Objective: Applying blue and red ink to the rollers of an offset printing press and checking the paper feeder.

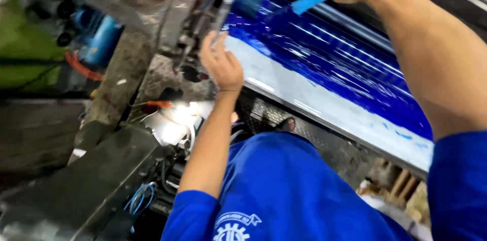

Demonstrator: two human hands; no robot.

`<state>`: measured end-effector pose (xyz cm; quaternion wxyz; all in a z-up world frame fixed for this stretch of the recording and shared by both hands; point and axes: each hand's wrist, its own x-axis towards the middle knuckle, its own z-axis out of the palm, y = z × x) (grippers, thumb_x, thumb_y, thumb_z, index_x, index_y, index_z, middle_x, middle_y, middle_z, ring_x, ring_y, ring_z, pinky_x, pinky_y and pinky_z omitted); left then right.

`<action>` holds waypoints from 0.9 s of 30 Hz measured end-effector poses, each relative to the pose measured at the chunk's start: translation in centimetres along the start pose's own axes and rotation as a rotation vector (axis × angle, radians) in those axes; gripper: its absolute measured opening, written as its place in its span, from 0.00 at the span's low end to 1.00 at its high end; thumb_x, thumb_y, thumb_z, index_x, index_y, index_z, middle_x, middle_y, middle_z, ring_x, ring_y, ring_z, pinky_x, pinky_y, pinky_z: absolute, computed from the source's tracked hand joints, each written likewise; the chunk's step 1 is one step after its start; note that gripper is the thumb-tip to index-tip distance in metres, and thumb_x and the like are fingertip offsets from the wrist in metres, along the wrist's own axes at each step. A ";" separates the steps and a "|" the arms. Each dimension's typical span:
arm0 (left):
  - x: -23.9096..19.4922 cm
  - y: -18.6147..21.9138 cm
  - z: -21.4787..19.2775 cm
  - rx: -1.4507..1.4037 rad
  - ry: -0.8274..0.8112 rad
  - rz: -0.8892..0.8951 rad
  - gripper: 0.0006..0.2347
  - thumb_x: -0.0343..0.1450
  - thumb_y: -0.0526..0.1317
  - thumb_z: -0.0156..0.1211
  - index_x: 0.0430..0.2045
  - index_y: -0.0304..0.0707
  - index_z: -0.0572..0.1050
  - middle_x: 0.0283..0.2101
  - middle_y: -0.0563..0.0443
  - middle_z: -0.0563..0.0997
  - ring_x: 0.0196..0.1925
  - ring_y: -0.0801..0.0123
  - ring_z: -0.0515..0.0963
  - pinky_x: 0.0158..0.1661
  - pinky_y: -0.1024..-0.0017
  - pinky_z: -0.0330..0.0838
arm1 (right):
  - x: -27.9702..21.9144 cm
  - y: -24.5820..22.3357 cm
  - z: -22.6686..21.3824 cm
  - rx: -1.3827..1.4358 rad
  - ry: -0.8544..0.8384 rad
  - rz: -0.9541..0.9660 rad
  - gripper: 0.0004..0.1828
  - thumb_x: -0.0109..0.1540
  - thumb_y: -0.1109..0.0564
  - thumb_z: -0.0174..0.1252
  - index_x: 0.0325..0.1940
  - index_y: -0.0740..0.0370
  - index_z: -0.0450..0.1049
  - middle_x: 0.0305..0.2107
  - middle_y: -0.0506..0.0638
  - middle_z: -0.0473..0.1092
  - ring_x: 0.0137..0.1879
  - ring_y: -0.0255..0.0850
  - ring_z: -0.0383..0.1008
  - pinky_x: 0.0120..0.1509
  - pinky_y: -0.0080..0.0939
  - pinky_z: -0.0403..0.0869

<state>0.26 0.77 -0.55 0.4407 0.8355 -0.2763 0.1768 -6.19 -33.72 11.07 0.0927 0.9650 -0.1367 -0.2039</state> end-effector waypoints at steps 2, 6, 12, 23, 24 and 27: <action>-0.2 0.0 0.1 0.038 -0.017 0.034 0.16 0.74 0.31 0.50 0.56 0.36 0.75 0.62 0.39 0.70 0.64 0.48 0.69 0.64 0.53 0.63 | -1.4 1.9 2.9 0.074 -0.053 0.048 0.28 0.68 0.30 0.56 0.47 0.55 0.83 0.30 0.54 0.79 0.36 0.52 0.80 0.39 0.57 0.77; -0.3 0.1 0.3 0.040 0.012 0.035 0.14 0.77 0.30 0.48 0.56 0.32 0.75 0.63 0.40 0.68 0.64 0.50 0.69 0.64 0.56 0.65 | -6.3 4.3 5.4 0.116 -0.071 0.108 0.28 0.69 0.30 0.56 0.47 0.56 0.83 0.31 0.55 0.79 0.35 0.53 0.80 0.39 0.57 0.77; -0.2 0.5 0.3 0.005 -0.004 0.009 0.13 0.77 0.30 0.46 0.54 0.30 0.75 0.64 0.40 0.66 0.64 0.50 0.68 0.64 0.56 0.66 | -11.1 6.2 6.1 0.169 -0.021 0.148 0.27 0.72 0.32 0.55 0.48 0.57 0.82 0.31 0.55 0.79 0.34 0.53 0.79 0.38 0.56 0.77; -0.2 0.4 0.2 0.081 -0.005 0.027 0.12 0.78 0.31 0.48 0.54 0.32 0.75 0.63 0.43 0.66 0.65 0.52 0.67 0.64 0.52 0.62 | -21.3 7.8 4.0 0.150 0.212 0.196 0.29 0.72 0.30 0.61 0.44 0.60 0.83 0.28 0.57 0.77 0.35 0.52 0.79 0.38 0.53 0.77; -0.3 0.0 0.4 0.067 -0.027 0.030 0.12 0.79 0.30 0.46 0.55 0.30 0.74 0.64 0.42 0.64 0.65 0.52 0.65 0.63 0.54 0.62 | -22.8 7.6 3.8 0.145 0.202 0.253 0.29 0.70 0.29 0.62 0.46 0.58 0.84 0.28 0.58 0.77 0.34 0.53 0.78 0.40 0.54 0.77; -0.2 0.1 0.3 0.079 -0.049 0.027 0.12 0.79 0.30 0.45 0.55 0.28 0.74 0.65 0.42 0.63 0.66 0.54 0.64 0.63 0.55 0.61 | -26.8 6.8 4.5 0.254 0.127 0.389 0.29 0.69 0.28 0.60 0.49 0.55 0.84 0.26 0.62 0.76 0.35 0.57 0.78 0.43 0.57 0.76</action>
